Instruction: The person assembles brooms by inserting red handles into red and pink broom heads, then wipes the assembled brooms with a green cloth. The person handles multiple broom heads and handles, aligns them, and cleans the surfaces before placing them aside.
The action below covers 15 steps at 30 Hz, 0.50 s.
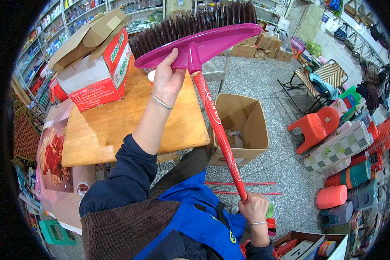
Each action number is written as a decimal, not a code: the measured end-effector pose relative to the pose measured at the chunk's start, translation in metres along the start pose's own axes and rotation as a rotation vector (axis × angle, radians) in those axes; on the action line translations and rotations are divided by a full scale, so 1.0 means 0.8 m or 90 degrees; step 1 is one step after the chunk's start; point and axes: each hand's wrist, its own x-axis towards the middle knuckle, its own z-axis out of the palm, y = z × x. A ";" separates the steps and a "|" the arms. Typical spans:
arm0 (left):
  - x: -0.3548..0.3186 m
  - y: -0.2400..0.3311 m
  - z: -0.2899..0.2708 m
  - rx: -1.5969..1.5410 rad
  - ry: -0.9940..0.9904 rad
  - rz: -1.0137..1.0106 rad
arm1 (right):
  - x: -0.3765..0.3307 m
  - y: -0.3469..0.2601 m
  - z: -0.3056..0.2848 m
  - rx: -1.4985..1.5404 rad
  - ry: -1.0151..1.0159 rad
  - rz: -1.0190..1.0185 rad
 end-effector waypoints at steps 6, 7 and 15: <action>-0.004 -0.003 0.001 0.016 -0.001 0.003 | -0.001 -0.001 0.001 0.001 -0.006 -0.007; -0.005 -0.004 0.000 0.022 -0.009 0.003 | -0.001 -0.002 0.001 0.002 -0.028 0.007; -0.006 -0.011 -0.005 0.046 -0.068 0.051 | -0.005 -0.002 -0.009 0.010 -0.157 0.035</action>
